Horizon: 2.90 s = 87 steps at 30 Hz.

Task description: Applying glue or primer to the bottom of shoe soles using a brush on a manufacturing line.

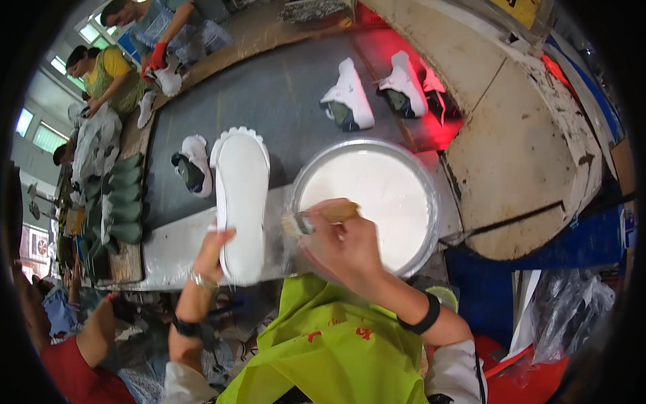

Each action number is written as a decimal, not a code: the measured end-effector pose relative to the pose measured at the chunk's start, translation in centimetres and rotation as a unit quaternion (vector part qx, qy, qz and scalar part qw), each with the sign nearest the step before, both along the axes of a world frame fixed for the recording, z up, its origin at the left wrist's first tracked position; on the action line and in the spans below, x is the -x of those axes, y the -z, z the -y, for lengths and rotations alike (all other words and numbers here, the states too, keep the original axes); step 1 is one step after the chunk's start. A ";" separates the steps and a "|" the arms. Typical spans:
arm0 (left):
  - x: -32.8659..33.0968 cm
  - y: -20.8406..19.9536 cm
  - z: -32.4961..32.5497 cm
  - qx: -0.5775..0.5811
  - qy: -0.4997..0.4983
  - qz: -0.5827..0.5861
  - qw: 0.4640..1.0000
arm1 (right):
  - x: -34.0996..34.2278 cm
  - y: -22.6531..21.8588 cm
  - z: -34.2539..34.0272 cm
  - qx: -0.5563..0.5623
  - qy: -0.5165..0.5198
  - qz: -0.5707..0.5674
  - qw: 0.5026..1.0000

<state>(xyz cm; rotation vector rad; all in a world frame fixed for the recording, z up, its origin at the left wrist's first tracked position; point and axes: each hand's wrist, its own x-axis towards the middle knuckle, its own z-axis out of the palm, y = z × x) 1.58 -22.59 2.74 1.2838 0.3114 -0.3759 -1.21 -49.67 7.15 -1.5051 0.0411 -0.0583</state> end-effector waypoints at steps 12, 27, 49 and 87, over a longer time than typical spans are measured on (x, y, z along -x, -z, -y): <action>-32.8 10.6 22.2 -0.625 -0.051 -0.113 0.770 | -0.9 2.8 13.0 0.036 0.225 0.004 0.974; -31.3 10.3 10.6 -0.725 0.161 0.147 0.653 | 0.8 2.4 13.9 0.096 0.250 -0.027 0.963; -15.4 4.0 -15.1 0.022 -0.165 -0.104 0.981 | 2.2 0.0 11.3 0.101 0.182 0.019 0.978; 3.1 9.1 -14.2 -0.734 -0.084 0.031 0.673 | 7.2 -3.0 9.4 0.032 0.099 0.101 0.989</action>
